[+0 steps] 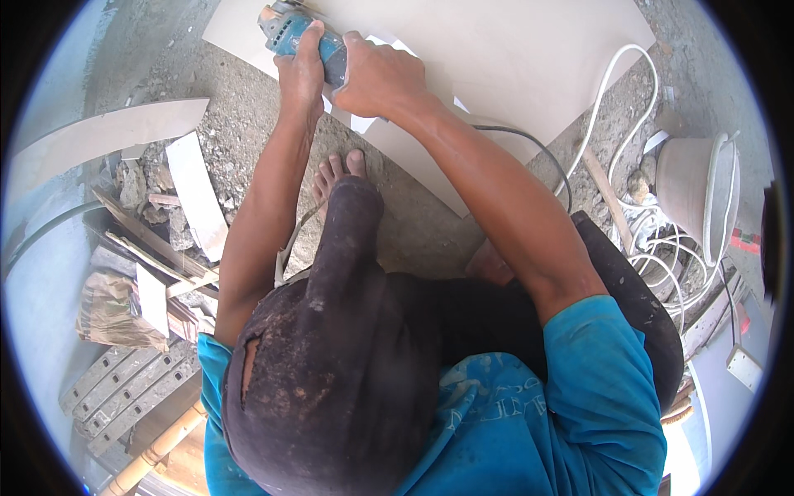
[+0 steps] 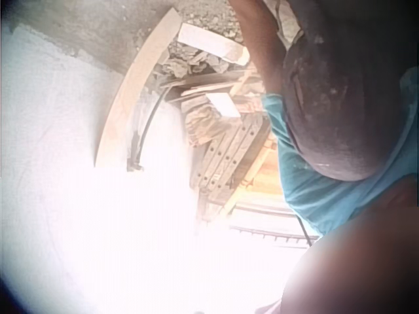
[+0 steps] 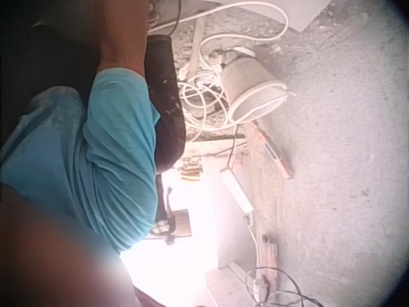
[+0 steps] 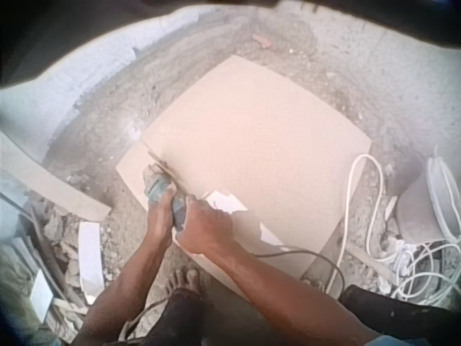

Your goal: The person uses an angle grinder to cut a large ceramic tile on the ground. They position the tile, make a cut along a marked line, and then separate the tile into two pieces.

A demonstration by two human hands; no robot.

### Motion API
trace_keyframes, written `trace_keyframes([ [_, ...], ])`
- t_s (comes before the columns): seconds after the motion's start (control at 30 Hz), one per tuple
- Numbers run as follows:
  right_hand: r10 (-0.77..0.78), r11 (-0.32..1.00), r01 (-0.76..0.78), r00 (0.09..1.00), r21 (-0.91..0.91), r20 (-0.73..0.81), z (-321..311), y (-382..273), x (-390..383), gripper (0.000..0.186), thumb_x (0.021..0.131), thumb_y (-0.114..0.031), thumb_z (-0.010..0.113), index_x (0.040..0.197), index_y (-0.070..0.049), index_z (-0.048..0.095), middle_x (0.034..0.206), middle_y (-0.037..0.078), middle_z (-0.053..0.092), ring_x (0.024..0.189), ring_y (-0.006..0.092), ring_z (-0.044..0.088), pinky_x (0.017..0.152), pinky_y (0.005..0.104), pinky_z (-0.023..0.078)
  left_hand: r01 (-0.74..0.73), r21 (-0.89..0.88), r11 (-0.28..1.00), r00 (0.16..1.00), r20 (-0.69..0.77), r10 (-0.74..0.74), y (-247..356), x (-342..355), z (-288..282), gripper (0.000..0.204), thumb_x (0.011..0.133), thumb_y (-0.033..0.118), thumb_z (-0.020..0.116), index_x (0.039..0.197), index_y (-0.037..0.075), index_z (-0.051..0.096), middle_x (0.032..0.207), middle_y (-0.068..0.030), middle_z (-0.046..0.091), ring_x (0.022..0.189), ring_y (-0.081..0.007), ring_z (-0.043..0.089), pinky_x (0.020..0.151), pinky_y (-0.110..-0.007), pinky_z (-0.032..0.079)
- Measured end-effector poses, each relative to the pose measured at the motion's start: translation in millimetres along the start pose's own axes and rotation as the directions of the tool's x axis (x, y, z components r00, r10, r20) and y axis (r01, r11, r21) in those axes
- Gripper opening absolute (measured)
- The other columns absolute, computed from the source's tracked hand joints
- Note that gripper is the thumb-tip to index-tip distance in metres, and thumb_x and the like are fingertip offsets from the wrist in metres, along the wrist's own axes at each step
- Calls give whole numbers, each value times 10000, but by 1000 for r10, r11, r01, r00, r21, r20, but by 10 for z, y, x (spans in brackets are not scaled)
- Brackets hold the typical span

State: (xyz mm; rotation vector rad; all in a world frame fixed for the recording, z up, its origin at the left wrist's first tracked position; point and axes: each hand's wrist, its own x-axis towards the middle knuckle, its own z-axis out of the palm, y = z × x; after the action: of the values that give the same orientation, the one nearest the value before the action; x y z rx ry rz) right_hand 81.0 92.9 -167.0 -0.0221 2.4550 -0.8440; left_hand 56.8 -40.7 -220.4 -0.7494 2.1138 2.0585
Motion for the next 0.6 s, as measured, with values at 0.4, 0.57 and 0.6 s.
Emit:
trace_keyframes([
  [0.4, 12, 1000, -13, 1000, 20, 28, -2, 35, -40, 612, 759, -334, 781, 1255, -43, 571, 1069, 169, 726, 993, 345, 723, 845, 460, 559, 25, -53, 998, 999, 33, -24, -99, 28, -29, 740, 873, 368, 753, 1282, -159, 433, 1133, -205, 605, 964, -219, 636, 851, -348, 540],
  [0.57, 22, 999, -23, 999, 26, 32, 0, 39, -69, 611, 757, -327, 783, 1256, -45, 570, 1039, 165, 731, 975, 345, 728, 842, 459, 557, 13, -55, 998, 998, 54, -10, -116, 10, -43, 720, 870, 369, 753, 1269, -154, 460, 1129, -204, 613, 959, -215, 639, 843, -348, 542],
  [0.6, 23, 999, -24, 999, 30, 29, 2, 49, -72, 612, 756, -324, 783, 1257, -46, 570, 1033, 164, 732, 970, 344, 729, 839, 457, 559, 10, -60, 998, 998, 69, -6, -107, -2, -34, 717, 869, 370, 753, 1267, -153, 466, 1129, -204, 615, 959, -214, 640, 842, -348, 541],
])
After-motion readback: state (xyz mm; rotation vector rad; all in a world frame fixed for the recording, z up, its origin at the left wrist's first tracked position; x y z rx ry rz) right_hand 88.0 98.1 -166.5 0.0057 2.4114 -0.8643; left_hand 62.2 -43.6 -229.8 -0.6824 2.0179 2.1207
